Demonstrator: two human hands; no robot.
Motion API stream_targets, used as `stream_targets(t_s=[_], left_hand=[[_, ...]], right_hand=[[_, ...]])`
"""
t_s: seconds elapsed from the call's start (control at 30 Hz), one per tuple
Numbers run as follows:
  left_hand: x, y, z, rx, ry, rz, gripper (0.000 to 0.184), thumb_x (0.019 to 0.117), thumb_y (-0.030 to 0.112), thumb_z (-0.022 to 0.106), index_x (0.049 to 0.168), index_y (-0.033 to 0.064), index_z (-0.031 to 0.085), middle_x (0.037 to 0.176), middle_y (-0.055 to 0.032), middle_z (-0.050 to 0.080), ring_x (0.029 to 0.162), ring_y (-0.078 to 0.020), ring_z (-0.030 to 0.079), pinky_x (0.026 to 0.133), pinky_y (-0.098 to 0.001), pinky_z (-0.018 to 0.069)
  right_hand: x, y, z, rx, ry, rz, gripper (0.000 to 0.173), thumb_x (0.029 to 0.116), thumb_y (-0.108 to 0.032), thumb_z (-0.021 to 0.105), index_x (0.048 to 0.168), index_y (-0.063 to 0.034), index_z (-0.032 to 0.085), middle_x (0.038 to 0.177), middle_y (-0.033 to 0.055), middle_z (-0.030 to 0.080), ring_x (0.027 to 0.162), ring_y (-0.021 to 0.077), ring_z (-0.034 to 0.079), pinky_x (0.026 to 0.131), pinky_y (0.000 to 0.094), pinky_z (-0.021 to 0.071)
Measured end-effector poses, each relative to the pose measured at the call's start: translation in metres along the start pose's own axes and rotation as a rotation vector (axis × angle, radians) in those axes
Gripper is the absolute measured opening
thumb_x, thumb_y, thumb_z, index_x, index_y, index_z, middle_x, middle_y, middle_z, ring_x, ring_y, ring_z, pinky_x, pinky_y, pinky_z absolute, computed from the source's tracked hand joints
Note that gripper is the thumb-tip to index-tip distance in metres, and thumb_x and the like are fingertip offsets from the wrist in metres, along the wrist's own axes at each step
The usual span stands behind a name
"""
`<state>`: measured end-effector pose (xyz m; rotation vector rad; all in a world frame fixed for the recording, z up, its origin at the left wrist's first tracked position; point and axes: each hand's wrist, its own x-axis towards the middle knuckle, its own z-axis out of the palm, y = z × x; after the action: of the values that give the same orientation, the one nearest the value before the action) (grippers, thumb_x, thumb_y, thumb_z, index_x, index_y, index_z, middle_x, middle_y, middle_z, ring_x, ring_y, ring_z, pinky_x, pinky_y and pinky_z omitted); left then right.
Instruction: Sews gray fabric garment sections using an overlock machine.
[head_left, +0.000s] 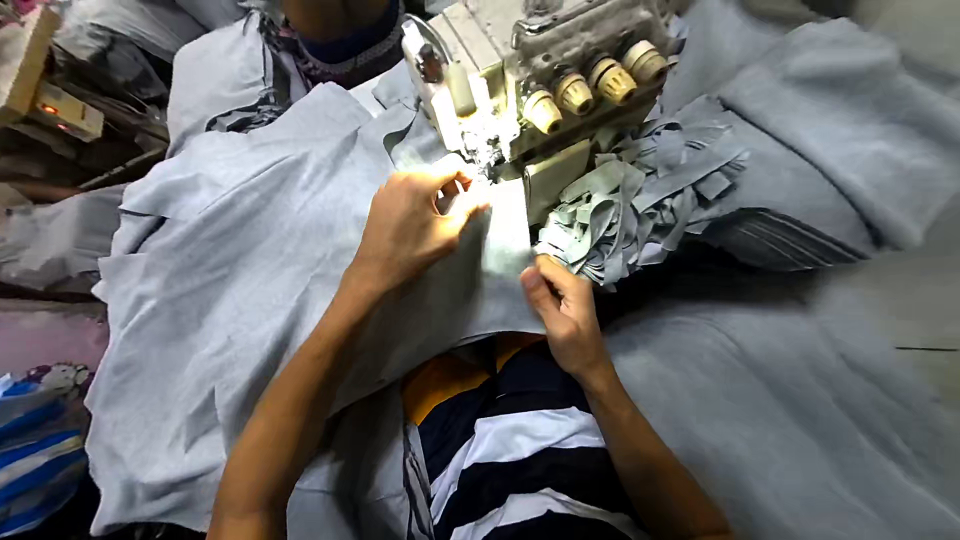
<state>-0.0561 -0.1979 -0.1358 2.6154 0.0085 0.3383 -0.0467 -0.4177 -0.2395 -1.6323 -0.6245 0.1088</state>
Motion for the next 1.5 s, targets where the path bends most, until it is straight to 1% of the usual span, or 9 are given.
stream_targets(t_s=[0.07, 0.13, 0.5, 0.83, 0.93, 1.03, 1.17, 1.3, 1.5], left_hand=[[0.001, 0.001, 0.011, 0.129, 0.005, -0.03, 0.027, 0.0969, 0.041, 0.065, 0.102, 0.0151, 0.072, 0.08, 0.0005, 0.067, 0.073, -0.0162, 0.063, 0.067, -0.0424, 0.0509], [-0.002, 0.0, 0.016, 0.192, 0.013, -0.025, 0.028, 0.0976, 0.04, 0.064, 0.106, 0.0137, 0.071, 0.084, -0.0035, 0.068, 0.078, -0.0218, 0.067, 0.067, -0.0472, 0.0525], [-0.018, 0.004, 0.022, 0.067, 0.112, -0.001, 0.014, 0.0978, 0.02, 0.068, 0.108, 0.0115, 0.071, 0.095, -0.0023, 0.073, 0.086, -0.0137, 0.069, 0.077, -0.0367, 0.0548], [-0.031, 0.001, 0.038, 0.251, 0.242, 0.196, 0.02, 0.1006, 0.016, 0.063, 0.114, 0.0151, 0.078, 0.106, -0.0094, 0.07, 0.1, -0.0266, 0.065, 0.083, -0.0412, 0.0511], [-0.036, 0.003, 0.038, 0.273, 0.214, 0.216, 0.024, 0.1016, 0.025, 0.062, 0.119, 0.0173, 0.077, 0.12, -0.0091, 0.069, 0.111, -0.0282, 0.062, 0.09, -0.0446, 0.0477], [-0.046, 0.002, 0.044, 0.27, 0.194, 0.183, 0.033, 0.1028, 0.03, 0.058, 0.13, 0.0197, 0.072, 0.133, -0.007, 0.066, 0.117, -0.0264, 0.061, 0.096, -0.0429, 0.0475], [-0.058, -0.002, 0.052, 0.241, 0.162, 0.153, 0.042, 0.1038, 0.032, 0.053, 0.143, 0.0206, 0.063, 0.145, -0.007, 0.06, 0.123, -0.0254, 0.058, 0.102, -0.0415, 0.0437], [-0.062, -0.007, 0.05, 0.245, 0.142, 0.114, 0.046, 0.104, 0.039, 0.05, 0.146, 0.023, 0.06, 0.15, -0.0086, 0.054, 0.135, -0.0273, 0.051, 0.111, -0.0436, 0.0395], [-0.056, -0.016, 0.043, 0.251, 0.132, 0.07, 0.057, 0.106, 0.046, 0.043, 0.151, 0.0129, 0.053, 0.155, -0.0072, 0.05, 0.147, -0.0258, 0.04, 0.123, -0.0447, 0.0277]], right_hand=[[-0.007, -0.002, 0.0, -0.092, 0.017, 0.032, 0.043, 0.101, -0.05, 0.058, 0.086, -0.0109, 0.069, 0.08, -0.002, 0.061, 0.073, 0.0062, 0.059, 0.066, 0.0277, 0.0505], [-0.013, -0.002, -0.001, -0.131, 0.045, 0.058, 0.032, 0.1, -0.038, 0.063, 0.085, -0.0108, 0.071, 0.081, -0.0023, 0.065, 0.073, 0.005, 0.06, 0.067, 0.0255, 0.0504], [-0.023, -0.003, -0.004, -0.055, 0.101, 0.088, 0.024, 0.0985, -0.022, 0.067, 0.08, -0.0081, 0.075, 0.08, -0.0018, 0.068, 0.074, -0.0006, 0.062, 0.065, 0.0152, 0.0514], [-0.022, 0.0, -0.004, -0.021, 0.118, 0.115, 0.024, 0.0969, -0.02, 0.067, 0.076, -0.0088, 0.071, 0.073, -0.0032, 0.064, 0.064, -0.001, 0.057, 0.056, 0.0145, 0.046], [-0.021, -0.001, -0.003, -0.013, 0.151, 0.15, 0.022, 0.0942, -0.02, 0.068, 0.074, -0.0115, 0.065, 0.067, -0.0057, 0.058, 0.057, -0.0015, 0.052, 0.05, 0.0144, 0.0414], [-0.024, -0.002, -0.004, 0.064, 0.161, 0.227, 0.016, 0.0906, -0.018, 0.075, 0.091, -0.0083, 0.062, 0.075, -0.002, 0.065, 0.062, 0.0029, 0.062, 0.056, 0.0167, 0.0538], [-0.034, 0.002, -0.007, 0.09, 0.1, 0.298, 0.038, 0.091, -0.021, 0.078, 0.12, -0.0014, 0.066, 0.08, -0.0009, 0.071, 0.069, 0.0047, 0.067, 0.063, 0.018, 0.0575], [-0.031, 0.002, -0.007, 0.149, 0.098, 0.272, 0.014, 0.0903, -0.016, 0.078, 0.095, -0.003, 0.076, 0.083, 0.0029, 0.075, 0.073, 0.0056, 0.071, 0.068, 0.0192, 0.0609], [-0.016, 0.0, -0.004, 0.157, 0.11, 0.253, 0.012, 0.0906, -0.016, 0.078, 0.093, -0.0051, 0.074, 0.079, 0.0014, 0.073, 0.07, 0.0046, 0.069, 0.065, 0.0178, 0.0589]])
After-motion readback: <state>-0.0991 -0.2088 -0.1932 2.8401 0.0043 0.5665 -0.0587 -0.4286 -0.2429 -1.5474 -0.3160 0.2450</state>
